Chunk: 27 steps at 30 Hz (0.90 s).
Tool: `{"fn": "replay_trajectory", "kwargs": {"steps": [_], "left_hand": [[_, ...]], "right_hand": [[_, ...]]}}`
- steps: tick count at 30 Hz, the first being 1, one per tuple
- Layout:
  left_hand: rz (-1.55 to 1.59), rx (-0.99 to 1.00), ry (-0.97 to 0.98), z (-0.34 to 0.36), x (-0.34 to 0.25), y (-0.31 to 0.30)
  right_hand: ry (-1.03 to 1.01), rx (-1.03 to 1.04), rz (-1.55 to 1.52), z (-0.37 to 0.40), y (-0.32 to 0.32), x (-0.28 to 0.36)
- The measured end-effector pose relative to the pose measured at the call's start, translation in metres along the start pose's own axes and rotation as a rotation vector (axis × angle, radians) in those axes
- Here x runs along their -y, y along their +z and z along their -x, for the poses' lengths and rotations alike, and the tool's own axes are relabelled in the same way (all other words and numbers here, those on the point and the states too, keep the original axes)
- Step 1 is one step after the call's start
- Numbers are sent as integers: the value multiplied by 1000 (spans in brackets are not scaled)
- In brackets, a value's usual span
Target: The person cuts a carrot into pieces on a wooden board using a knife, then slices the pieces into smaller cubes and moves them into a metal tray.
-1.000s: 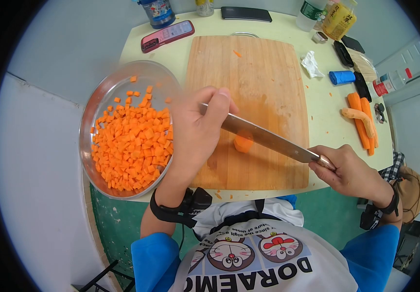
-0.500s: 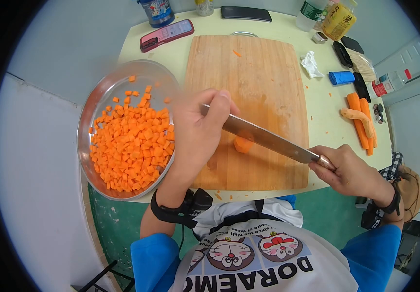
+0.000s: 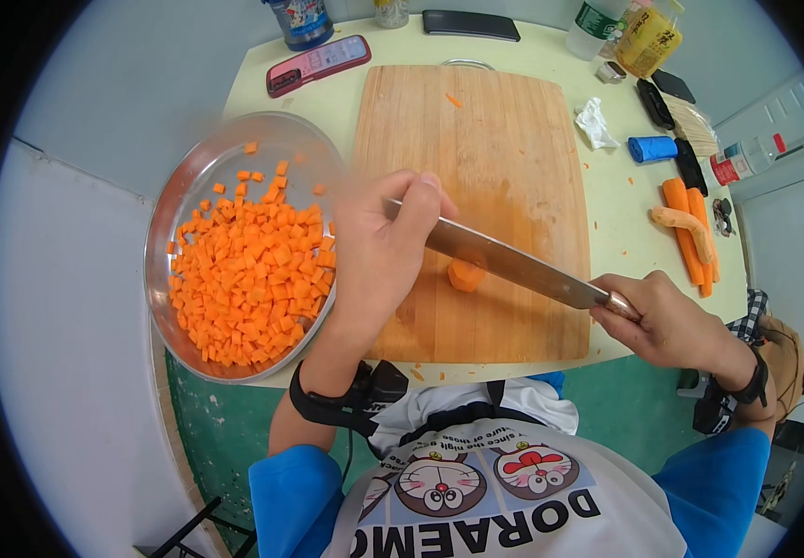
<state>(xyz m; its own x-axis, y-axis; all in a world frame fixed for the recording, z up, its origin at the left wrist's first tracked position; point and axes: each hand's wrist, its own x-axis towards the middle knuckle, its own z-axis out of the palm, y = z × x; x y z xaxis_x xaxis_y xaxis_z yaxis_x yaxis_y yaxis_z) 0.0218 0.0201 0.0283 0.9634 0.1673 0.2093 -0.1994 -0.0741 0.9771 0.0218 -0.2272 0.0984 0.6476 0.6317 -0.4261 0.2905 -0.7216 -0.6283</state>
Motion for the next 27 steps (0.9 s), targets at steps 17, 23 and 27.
{"fn": "replay_trajectory", "kwargs": {"steps": [17,23,27], "left_hand": [[-2,-18,-39,1,5,1],[-78,-40,-141,9,16,1],[-44,-59,-123,5,22,0]], "right_hand": [[4,8,10,-3,1,-2],[37,41,64,-10,8,-8],[7,57,52,-13,0,-7]]}}
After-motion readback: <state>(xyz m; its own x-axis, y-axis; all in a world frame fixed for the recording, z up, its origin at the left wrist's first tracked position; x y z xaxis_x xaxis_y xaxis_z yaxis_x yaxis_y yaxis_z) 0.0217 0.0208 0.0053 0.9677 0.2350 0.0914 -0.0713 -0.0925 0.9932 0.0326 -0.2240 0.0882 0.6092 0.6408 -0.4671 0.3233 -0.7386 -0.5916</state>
